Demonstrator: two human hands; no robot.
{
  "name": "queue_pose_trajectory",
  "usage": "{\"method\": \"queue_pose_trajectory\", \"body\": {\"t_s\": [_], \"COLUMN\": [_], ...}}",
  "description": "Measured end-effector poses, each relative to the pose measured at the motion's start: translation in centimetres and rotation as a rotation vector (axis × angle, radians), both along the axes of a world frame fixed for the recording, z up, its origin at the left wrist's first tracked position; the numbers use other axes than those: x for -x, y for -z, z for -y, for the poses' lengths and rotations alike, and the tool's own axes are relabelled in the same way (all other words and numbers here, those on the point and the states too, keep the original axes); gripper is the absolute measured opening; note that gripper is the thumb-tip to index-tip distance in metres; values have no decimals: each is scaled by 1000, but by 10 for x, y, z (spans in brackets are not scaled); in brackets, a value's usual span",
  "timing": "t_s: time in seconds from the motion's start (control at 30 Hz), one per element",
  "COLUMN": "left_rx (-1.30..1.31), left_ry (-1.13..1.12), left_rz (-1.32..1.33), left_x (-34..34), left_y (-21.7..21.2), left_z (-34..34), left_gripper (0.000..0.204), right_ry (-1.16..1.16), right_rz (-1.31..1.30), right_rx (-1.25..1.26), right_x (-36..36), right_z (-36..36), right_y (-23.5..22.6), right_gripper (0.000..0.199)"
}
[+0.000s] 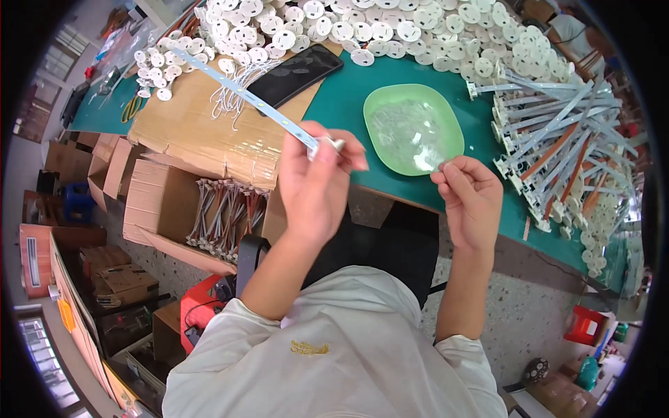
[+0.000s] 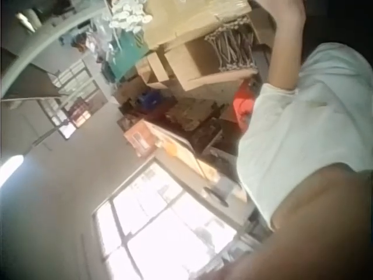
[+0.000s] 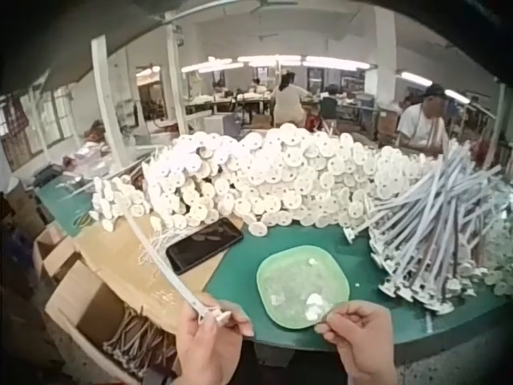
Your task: Assembling LED light strips by inserting them into white plastic bases.
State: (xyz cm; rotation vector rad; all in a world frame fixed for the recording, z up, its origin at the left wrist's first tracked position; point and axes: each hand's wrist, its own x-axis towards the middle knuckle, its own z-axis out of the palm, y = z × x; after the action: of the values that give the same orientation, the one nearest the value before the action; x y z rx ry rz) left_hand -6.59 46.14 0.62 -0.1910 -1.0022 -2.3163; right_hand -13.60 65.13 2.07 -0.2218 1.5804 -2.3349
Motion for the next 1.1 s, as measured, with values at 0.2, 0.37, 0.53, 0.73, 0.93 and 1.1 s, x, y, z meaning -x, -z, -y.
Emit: {"method": "queue_pose_trajectory", "body": {"t_s": [0.2, 0.37, 0.53, 0.73, 0.93, 1.1], "left_rx": [148, 43, -54, -130, -122, -56], "left_ry": [66, 33, 57, 311, 243, 214], "left_rz": [113, 82, 98, 5, 43, 35], "left_x": [-15, -30, -47, -61, -59, -59], "left_y": [-1, -1, -13, -24, -17, -17], "left_z": [-26, -22, -31, -42, -51, -49], "left_gripper": [13, 12, 12, 33, 31, 19], "right_ry": [141, 62, 51, 4, -61, 12], "right_rz": [-300, -311, -276, -177, -91, -192], "right_rx": [-340, -290, -51, 145, 250, 132], "right_x": [15, 19, -16, -56, -61, -60], "right_z": [11, 6, 3, 0, 5, 8], "right_y": [-11, -16, -20, -18, -16, -17], "right_gripper": [9, 12, 19, 13, 16, 12]}}
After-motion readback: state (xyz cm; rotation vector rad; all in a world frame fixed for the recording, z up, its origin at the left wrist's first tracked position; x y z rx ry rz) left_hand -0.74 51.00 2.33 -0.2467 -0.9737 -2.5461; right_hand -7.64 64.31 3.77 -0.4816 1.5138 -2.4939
